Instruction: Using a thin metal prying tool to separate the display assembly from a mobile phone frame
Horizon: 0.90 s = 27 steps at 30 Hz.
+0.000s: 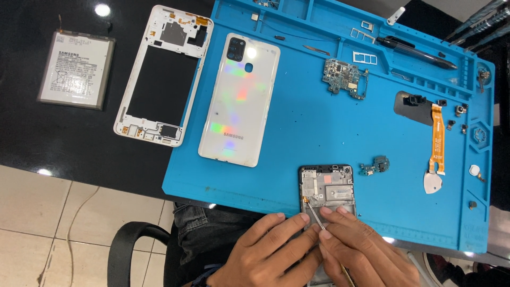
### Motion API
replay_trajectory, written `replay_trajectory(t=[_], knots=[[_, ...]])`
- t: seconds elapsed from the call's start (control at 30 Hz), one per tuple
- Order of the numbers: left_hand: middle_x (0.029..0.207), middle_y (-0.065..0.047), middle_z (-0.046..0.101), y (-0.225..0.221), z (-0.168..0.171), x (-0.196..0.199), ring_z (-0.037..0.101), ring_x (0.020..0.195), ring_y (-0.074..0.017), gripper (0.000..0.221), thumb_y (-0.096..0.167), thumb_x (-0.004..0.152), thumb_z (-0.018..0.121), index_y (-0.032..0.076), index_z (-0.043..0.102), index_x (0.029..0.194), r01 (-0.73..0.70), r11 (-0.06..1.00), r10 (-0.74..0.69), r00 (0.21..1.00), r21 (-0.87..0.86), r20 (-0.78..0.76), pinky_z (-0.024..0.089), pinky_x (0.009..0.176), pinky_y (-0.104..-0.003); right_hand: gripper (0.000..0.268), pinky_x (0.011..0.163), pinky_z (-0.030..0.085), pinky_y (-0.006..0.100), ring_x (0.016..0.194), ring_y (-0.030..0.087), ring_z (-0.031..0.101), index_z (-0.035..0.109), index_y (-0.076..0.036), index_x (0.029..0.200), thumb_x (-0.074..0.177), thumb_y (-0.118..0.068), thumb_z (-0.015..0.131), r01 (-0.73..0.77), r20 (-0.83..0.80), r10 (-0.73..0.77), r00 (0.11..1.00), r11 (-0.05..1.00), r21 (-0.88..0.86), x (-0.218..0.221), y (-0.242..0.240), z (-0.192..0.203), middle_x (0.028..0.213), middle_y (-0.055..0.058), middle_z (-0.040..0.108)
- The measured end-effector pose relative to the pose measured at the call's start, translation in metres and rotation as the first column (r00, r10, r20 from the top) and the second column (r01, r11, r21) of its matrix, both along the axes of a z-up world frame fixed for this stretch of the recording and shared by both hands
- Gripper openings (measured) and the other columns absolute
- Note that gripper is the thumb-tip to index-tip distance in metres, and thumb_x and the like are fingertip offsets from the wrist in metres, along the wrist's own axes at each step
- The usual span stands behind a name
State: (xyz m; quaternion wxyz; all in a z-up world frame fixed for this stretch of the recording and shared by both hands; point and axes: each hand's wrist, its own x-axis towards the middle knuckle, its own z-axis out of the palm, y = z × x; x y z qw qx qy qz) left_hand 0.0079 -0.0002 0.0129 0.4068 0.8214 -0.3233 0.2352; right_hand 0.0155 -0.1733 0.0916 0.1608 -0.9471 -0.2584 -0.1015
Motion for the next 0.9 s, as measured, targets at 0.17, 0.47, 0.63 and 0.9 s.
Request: replay_trajectory(t=[0.17, 0.47, 0.63, 0.9], knots=[[0.124, -0.01, 0.075, 0.001, -0.006, -0.005, 0.066, 0.127, -0.0295, 0.016, 0.023, 0.112, 0.064, 0.013, 0.075, 0.116, 0.043, 0.999, -0.042, 0.998, 0.007, -0.049, 0.055, 0.107, -0.047, 0.016, 0.095, 0.059, 0.034, 0.118, 0.022, 0.073, 0.076, -0.011, 0.104, 0.089, -0.015, 0.069, 0.043, -0.068, -0.047, 0.997, 0.997, -0.058, 0.007, 0.001, 0.016, 0.12, 0.003, 0.077], [0.125, -0.009, 0.074, 0.001, -0.002, -0.002, 0.067, 0.125, -0.0285, 0.017, 0.021, 0.111, 0.065, 0.013, 0.078, 0.119, 0.023, 1.0, -0.022, 0.999, 0.013, -0.039, 0.057, 0.101, -0.047, 0.021, 0.106, 0.059, 0.039, 0.119, 0.028, 0.074, 0.076, -0.01, 0.105, 0.085, -0.014, 0.072, 0.037, -0.123, -0.023, 0.992, 0.993, 0.113, 0.006, -0.011, 0.002, 0.119, 0.008, 0.077], [0.125, -0.008, 0.074, -0.001, -0.008, -0.004, 0.065, 0.127, -0.0279, 0.019, 0.024, 0.112, 0.06, 0.016, 0.076, 0.119, 0.015, 1.0, -0.014, 0.999, 0.016, -0.029, 0.057, 0.107, -0.047, 0.015, 0.105, 0.061, 0.048, 0.113, 0.032, 0.075, 0.077, -0.007, 0.097, 0.086, -0.014, 0.07, -0.007, -0.009, 0.008, 1.0, 0.986, 0.167, 0.003, -0.01, -0.007, 0.1, 0.007, 0.079], [0.119, -0.007, 0.078, -0.001, -0.005, -0.002, 0.071, 0.121, -0.0258, 0.014, 0.024, 0.109, 0.069, 0.015, 0.078, 0.114, 0.0, 1.0, 0.0, 1.0, -0.002, -0.023, 0.056, 0.101, -0.044, 0.025, 0.11, 0.056, 0.049, 0.118, 0.028, 0.073, 0.076, -0.012, 0.108, 0.093, -0.013, 0.056, 0.056, -0.028, -0.053, 0.998, 0.989, 0.135, -0.007, -0.011, -0.011, 0.109, 0.004, 0.078]])
